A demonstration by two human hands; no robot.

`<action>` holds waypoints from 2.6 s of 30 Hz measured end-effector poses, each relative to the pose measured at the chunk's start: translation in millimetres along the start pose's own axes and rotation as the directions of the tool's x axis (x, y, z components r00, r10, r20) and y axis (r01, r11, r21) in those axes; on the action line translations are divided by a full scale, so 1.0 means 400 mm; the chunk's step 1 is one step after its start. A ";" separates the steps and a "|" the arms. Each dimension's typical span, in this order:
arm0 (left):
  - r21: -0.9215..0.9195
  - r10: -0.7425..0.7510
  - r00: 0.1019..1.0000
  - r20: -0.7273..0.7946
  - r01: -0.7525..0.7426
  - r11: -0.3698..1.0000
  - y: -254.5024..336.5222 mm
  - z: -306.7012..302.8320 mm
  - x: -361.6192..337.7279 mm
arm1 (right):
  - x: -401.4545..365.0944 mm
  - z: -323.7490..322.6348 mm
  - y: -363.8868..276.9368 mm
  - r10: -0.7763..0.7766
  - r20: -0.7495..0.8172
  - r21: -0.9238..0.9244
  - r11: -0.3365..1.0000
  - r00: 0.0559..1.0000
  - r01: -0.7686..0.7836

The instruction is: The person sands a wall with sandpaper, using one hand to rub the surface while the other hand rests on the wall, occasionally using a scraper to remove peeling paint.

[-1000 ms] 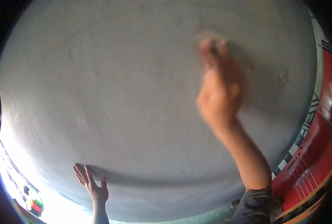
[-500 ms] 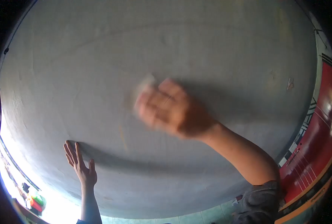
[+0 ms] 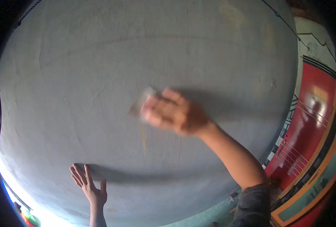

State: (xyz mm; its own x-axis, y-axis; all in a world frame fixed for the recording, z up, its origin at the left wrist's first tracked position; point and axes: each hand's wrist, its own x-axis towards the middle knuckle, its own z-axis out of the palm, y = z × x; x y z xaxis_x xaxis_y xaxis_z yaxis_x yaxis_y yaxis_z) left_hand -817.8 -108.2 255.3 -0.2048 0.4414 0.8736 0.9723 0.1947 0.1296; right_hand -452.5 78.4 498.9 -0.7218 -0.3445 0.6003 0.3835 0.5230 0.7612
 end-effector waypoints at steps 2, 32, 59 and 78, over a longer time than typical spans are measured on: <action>-0.007 -0.025 1.000 0.004 0.025 1.000 -0.001 0.012 0.006 | -0.019 -0.043 0.101 0.346 -0.186 0.018 0.937 0.919 -0.349; 0.082 -0.093 0.995 -0.046 0.097 0.992 0.649 -0.018 -0.034 | -0.580 -0.237 0.260 0.064 -0.155 0.030 0.998 0.986 -0.060; -0.004 -0.128 0.983 -0.132 0.129 0.992 0.502 0.047 0.034 | -0.460 -0.192 0.269 0.464 -0.280 0.184 0.885 0.841 -0.427; 0.105 -0.016 0.984 -0.179 0.035 0.994 0.066 -0.010 0.070 | 0.264 0.028 -0.043 0.237 -0.356 0.199 0.964 0.904 -0.175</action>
State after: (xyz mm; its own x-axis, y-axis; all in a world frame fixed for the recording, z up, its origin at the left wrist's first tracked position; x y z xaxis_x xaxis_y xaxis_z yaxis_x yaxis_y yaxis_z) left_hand -797.5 -94.5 285.1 -0.1969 0.2739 0.9414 0.9471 0.3013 0.1104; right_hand -541.8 42.0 546.5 -0.3560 -0.4649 0.8106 0.3817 0.7195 0.5803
